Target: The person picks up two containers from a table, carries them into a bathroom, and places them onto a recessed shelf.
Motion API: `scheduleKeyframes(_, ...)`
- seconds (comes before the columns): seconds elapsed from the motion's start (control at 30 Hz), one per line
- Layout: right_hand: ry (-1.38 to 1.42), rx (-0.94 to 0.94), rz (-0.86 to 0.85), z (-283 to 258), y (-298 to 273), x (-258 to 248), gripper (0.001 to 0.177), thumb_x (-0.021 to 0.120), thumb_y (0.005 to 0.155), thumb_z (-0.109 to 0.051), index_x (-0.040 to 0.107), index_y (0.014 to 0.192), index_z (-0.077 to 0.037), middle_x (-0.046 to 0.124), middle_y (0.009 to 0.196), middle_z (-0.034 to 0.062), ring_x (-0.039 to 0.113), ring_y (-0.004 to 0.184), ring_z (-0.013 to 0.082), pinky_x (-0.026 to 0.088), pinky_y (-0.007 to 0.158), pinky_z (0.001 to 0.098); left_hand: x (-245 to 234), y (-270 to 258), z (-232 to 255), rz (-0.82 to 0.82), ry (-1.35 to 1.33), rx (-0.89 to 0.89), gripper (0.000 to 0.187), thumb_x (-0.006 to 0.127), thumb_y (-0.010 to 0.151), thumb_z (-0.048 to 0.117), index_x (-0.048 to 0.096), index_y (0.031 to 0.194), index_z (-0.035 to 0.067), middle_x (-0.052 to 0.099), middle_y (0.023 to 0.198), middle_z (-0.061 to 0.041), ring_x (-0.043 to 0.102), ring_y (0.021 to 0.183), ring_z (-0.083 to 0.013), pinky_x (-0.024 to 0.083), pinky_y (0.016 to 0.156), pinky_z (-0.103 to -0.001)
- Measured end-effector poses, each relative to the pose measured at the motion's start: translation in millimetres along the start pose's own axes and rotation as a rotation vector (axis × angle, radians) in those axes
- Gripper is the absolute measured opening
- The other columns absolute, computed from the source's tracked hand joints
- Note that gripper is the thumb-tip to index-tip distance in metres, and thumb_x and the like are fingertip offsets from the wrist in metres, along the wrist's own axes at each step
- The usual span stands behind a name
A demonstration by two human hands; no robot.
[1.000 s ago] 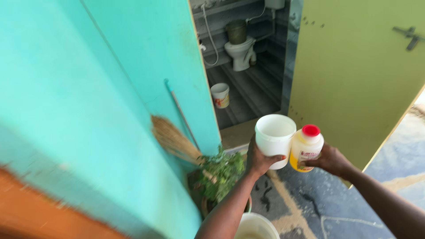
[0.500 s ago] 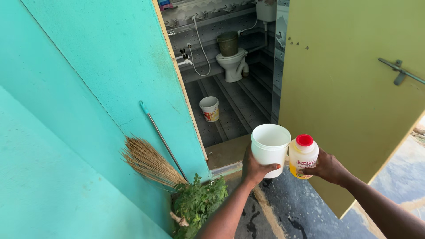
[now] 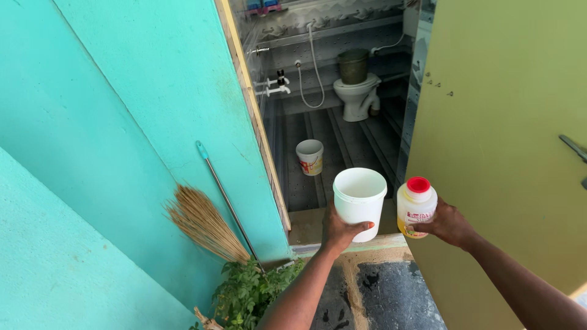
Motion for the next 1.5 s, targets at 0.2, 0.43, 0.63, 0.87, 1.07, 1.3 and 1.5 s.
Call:
scheduleKeyframes(0.2,0.038,-0.076,-0.036,-20.9,31.1,1.7,0.102,0.094,0.061,-0.04,0.042,0.143,-0.01,0.067,0.132,0.0143,0.066,0.124,0.0289,0.052,0.109,0.044,-16.1,18.2,-3.5,0.069,0.125,0.004,0.114,0.096,0.058,0.045,0.041,0.15,0.006,0.062,0.139,-0.013,0.063,0.128,-0.0275,0.053,0.109,-0.043)
scheduleKeyframes(0.43,0.063,-0.07,-0.186,-16.4,83.5,42.5,0.096,0.092,0.064,-0.043,0.046,0.142,-0.012,0.068,0.135,0.0117,0.064,0.128,0.026,0.048,0.113,0.0415,-34.6,50.9,-45.2,0.112,0.158,-0.008,0.118,0.096,0.058,0.048,0.038,0.152,0.007,0.058,0.142,-0.015,0.06,0.132,-0.0284,0.051,0.11,-0.044)
scheduleKeyframes(0.63,0.099,-0.024,-0.223,6.1,160.3,72.6,0.098,0.093,0.064,-0.04,0.044,0.145,-0.013,0.069,0.134,0.0109,0.066,0.127,0.0259,0.049,0.112,0.0411,-37.6,108.8,-93.0,0.109,0.153,0.059,0.122,0.097,0.056,0.05,0.036,0.153,0.006,0.056,0.144,-0.015,0.058,0.134,-0.0296,0.049,0.111,-0.045)
scheduleKeyframes(0.87,0.165,-0.115,-0.169,5.8,256.6,76.9,0.102,0.093,0.06,-0.038,0.044,0.146,-0.011,0.072,0.129,0.0106,0.071,0.119,0.0249,0.054,0.104,0.0383,-43.9,192.9,-135.8,0.128,0.099,-0.014,0.121,0.099,0.053,0.042,0.039,0.153,0.006,0.057,0.145,-0.015,0.057,0.136,-0.0302,0.049,0.112,-0.043)
scheduleKeyframes(1.07,0.2,-0.035,-0.077,13.1,309.4,64.9,0.102,0.093,0.061,-0.038,0.044,0.146,-0.01,0.072,0.129,0.013,0.071,0.119,0.0266,0.053,0.104,0.0395,-50.6,262.9,-156.6,0.134,0.205,-0.144,0.126,0.1,0.049,0.038,0.036,0.153,0.008,0.053,0.147,-0.014,0.053,0.136,-0.0296,0.047,0.113,-0.043)
scheduleKeyframes(1.3,0.144,-0.003,-0.022,2.3,383.9,47.2,0.105,0.092,0.061,-0.041,0.043,0.149,-0.01,0.069,0.133,0.0149,0.068,0.122,0.0297,0.052,0.106,0.0419,-49.1,332.7,-178.9,0.167,0.266,-0.177,0.126,0.102,0.049,0.036,0.036,0.153,0.009,0.054,0.147,-0.016,0.053,0.137,-0.0317,0.046,0.114,-0.045)
scheduleKeyframes(1.5,0.151,-0.046,-0.044,1.9,469.1,56.2,0.105,0.095,0.061,-0.04,0.043,0.147,-0.01,0.067,0.134,0.0148,0.066,0.124,0.0299,0.051,0.106,0.0433,-47.1,383.0,-197.6,0.144,0.184,-0.31,0.126,0.097,0.052,0.032,0.029,0.156,0.012,0.056,0.146,-0.015,0.056,0.134,-0.0293,0.051,0.11,-0.045)
Point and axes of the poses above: each hand's wrist, its own y-axis towards the middle knuckle, its own x-axis out of the palm, z = x × y, the point moved 10 cm from there along y, towards the middle knuckle
